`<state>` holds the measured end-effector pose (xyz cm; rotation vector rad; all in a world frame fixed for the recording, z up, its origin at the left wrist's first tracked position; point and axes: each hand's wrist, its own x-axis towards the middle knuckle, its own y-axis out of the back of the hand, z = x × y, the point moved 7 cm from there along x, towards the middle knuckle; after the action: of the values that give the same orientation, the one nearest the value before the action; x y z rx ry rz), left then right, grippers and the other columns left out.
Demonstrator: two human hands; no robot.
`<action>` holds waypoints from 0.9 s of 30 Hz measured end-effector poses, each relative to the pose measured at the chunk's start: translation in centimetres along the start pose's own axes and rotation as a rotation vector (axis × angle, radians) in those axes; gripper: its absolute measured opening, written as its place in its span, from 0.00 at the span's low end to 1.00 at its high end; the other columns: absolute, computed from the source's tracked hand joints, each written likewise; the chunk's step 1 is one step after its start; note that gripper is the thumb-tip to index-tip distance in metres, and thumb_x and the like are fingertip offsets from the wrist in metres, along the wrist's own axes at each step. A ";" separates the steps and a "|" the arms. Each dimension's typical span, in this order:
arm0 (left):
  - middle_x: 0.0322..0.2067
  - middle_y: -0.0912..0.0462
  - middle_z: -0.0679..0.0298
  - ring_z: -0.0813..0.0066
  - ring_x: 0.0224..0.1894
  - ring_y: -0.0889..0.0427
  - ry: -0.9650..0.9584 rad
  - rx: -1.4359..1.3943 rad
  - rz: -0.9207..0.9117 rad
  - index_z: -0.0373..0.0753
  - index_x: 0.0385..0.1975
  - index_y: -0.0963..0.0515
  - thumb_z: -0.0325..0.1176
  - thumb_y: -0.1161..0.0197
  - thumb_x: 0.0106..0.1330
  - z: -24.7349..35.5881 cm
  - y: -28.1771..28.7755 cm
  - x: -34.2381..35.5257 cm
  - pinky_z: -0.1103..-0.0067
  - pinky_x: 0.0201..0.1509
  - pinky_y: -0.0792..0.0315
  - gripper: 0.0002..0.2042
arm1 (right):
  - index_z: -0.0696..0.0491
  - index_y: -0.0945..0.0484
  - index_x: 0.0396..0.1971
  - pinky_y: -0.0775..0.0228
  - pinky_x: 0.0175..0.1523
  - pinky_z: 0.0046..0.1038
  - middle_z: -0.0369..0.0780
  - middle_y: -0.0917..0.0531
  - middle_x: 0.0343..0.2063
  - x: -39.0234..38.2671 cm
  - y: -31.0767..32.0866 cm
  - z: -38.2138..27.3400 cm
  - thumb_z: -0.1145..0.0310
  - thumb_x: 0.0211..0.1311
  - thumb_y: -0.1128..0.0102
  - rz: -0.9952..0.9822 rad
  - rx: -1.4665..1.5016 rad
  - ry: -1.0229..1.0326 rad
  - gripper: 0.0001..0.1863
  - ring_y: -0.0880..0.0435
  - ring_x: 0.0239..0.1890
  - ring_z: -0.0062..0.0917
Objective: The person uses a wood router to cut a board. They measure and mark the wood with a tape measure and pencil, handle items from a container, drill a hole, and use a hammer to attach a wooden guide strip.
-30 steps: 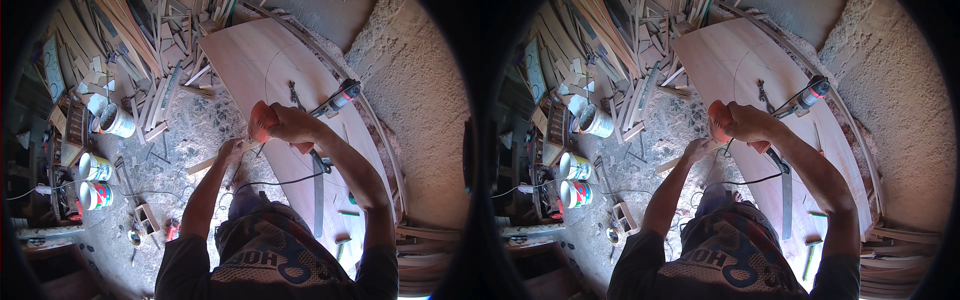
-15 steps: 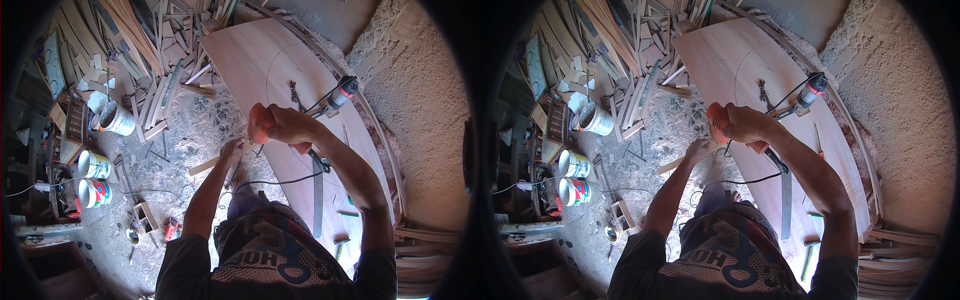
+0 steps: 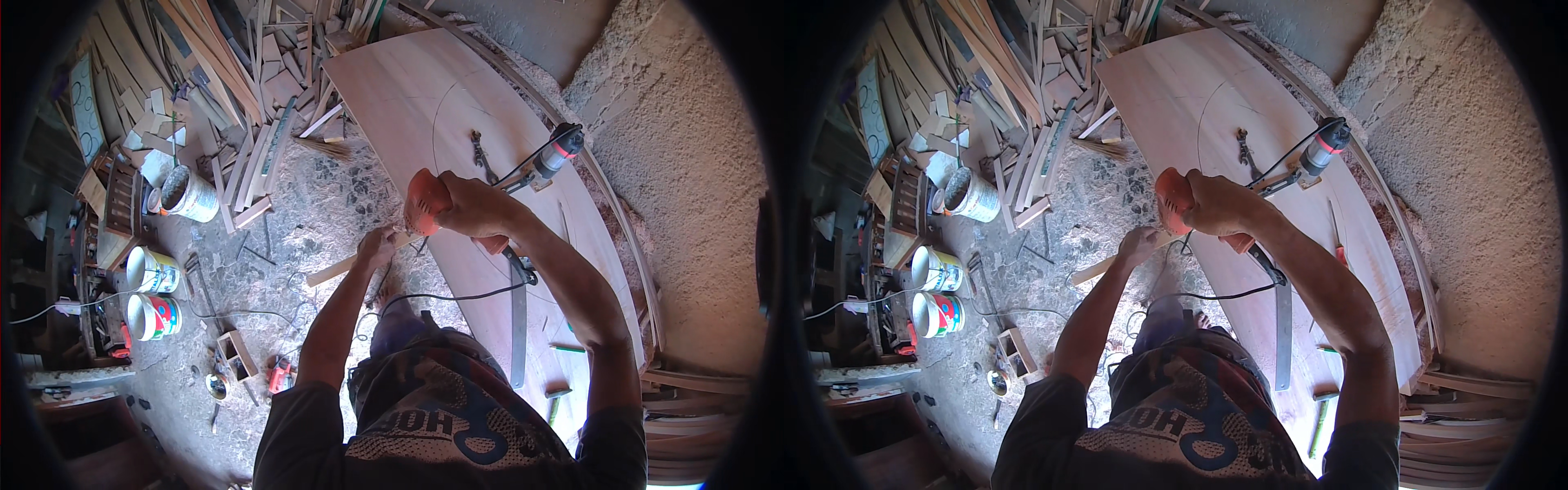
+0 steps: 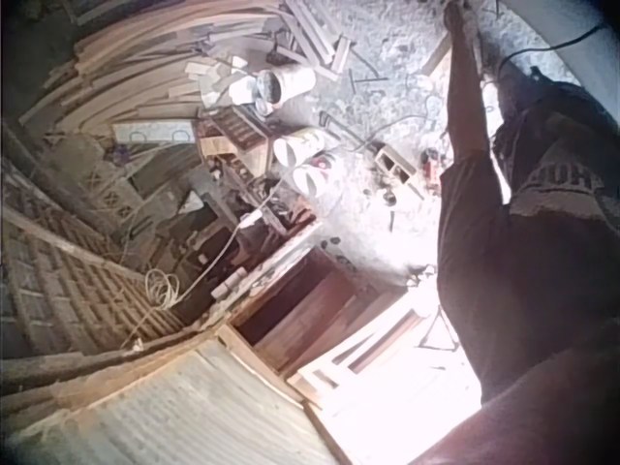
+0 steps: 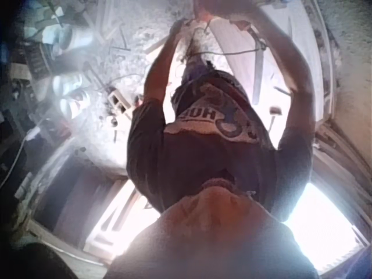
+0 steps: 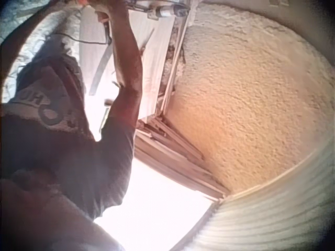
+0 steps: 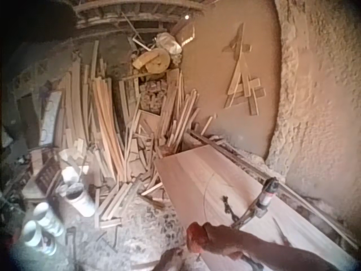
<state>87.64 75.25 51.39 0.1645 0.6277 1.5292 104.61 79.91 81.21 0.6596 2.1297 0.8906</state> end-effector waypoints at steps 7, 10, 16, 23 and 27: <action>0.43 0.17 0.47 0.45 0.48 0.19 0.104 -0.099 0.031 0.36 0.42 0.19 0.39 0.48 0.70 -2.4 1.0 0.7 0.61 0.52 0.26 0.15 | 0.65 0.33 0.53 0.22 0.49 0.43 0.58 0.16 0.38 -0.8 0.0 -1.5 0.65 0.60 0.42 -0.004 -0.049 0.011 0.26 0.13 0.43 0.48; 0.43 0.17 0.47 0.45 0.47 0.18 0.008 -0.016 0.045 0.37 0.43 0.19 0.39 0.47 0.70 -1.5 0.9 0.3 0.61 0.51 0.26 0.14 | 0.64 0.33 0.53 0.23 0.49 0.44 0.58 0.16 0.38 -0.8 -0.2 -1.4 0.65 0.60 0.42 0.000 -0.055 0.022 0.25 0.14 0.43 0.49; 0.41 0.17 0.47 0.45 0.45 0.17 -0.113 0.169 0.039 0.37 0.42 0.19 0.39 0.46 0.70 0.0 1.0 -0.4 0.61 0.49 0.25 0.13 | 0.63 0.34 0.55 0.21 0.36 0.40 0.55 0.16 0.30 -0.4 -0.9 -0.3 0.66 0.58 0.42 0.054 -0.035 0.091 0.27 0.13 0.27 0.42; 0.39 0.16 0.47 0.46 0.45 0.17 -0.045 0.117 -0.001 0.38 0.40 0.18 0.39 0.46 0.69 0.5 0.7 -0.5 0.62 0.49 0.25 0.13 | 0.64 0.35 0.56 0.21 0.42 0.43 0.57 0.16 0.33 -0.4 -1.2 0.4 0.66 0.57 0.42 0.054 -0.049 0.053 0.29 0.13 0.33 0.47; 0.36 0.17 0.50 0.50 0.42 0.17 0.070 -0.056 0.024 0.39 0.40 0.18 0.38 0.45 0.69 -0.3 0.7 -0.3 0.64 0.46 0.25 0.12 | 0.64 0.36 0.57 0.22 0.43 0.44 0.58 0.16 0.34 -0.3 -1.6 0.5 0.66 0.58 0.43 0.054 -0.044 0.054 0.29 0.13 0.35 0.49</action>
<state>86.89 74.93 51.57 0.0763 0.6398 1.5795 104.95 78.89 79.88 0.6805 2.1424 0.9914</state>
